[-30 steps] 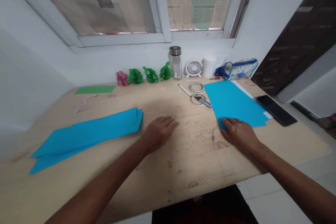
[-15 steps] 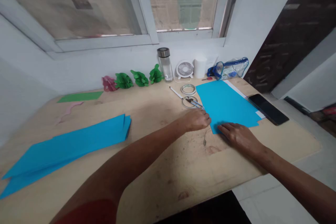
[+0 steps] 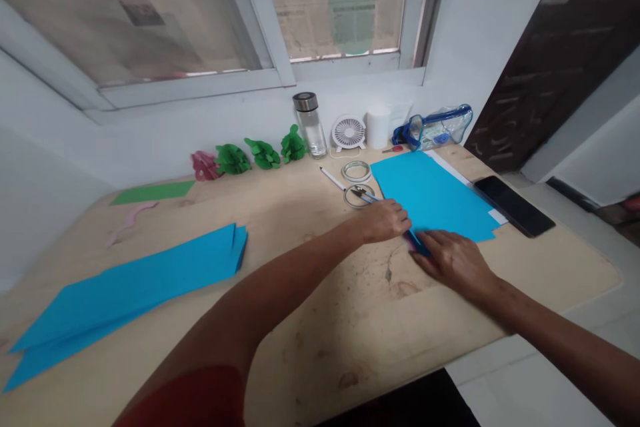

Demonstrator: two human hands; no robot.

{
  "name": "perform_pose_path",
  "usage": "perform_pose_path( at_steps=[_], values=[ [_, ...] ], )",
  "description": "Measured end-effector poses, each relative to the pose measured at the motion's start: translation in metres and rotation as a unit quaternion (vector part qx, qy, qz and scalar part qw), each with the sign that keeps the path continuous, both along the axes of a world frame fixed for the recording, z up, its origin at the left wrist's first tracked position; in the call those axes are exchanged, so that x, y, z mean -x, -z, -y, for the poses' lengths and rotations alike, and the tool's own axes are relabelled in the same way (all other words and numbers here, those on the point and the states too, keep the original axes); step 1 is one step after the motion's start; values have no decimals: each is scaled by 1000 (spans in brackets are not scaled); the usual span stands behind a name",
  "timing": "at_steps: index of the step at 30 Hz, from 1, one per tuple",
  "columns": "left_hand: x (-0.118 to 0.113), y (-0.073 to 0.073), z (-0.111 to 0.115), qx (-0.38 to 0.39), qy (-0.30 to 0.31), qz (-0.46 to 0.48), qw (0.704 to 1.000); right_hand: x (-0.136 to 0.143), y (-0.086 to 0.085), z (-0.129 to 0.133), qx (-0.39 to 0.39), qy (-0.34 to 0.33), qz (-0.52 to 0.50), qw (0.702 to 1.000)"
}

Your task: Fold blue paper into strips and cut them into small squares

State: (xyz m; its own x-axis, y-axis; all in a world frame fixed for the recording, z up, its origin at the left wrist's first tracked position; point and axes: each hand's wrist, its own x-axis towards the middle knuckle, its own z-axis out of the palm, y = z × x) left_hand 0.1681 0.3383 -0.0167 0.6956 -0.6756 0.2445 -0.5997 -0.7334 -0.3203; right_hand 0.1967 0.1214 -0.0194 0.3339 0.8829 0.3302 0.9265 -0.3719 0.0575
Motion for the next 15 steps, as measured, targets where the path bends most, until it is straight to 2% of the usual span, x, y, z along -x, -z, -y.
perform_pose_path(
  at_steps=[4, 6, 8, 10, 12, 15],
  values=[
    [-11, -19, 10, 28, -18, 0, 999, -12, -1, 2, -82, 79, -11, 993],
    [-14, -31, 12, 48, -33, -3, 998, -16, -5, 13, -140, 118, -18, 983],
    [-15, -42, 10, 70, -74, -31, 994, -15, -11, 29, -208, 139, -35, 968],
    [-13, -52, 3, 79, -125, -72, 986, -6, -17, 49, -244, 125, -50, 960],
    [-4, -61, -6, 72, -157, -97, 980, 8, -22, 69, -237, 88, -61, 966],
    [38, -75, -14, 61, -180, -101, 977, 32, -27, 91, -209, 31, -87, 973]
  ],
)
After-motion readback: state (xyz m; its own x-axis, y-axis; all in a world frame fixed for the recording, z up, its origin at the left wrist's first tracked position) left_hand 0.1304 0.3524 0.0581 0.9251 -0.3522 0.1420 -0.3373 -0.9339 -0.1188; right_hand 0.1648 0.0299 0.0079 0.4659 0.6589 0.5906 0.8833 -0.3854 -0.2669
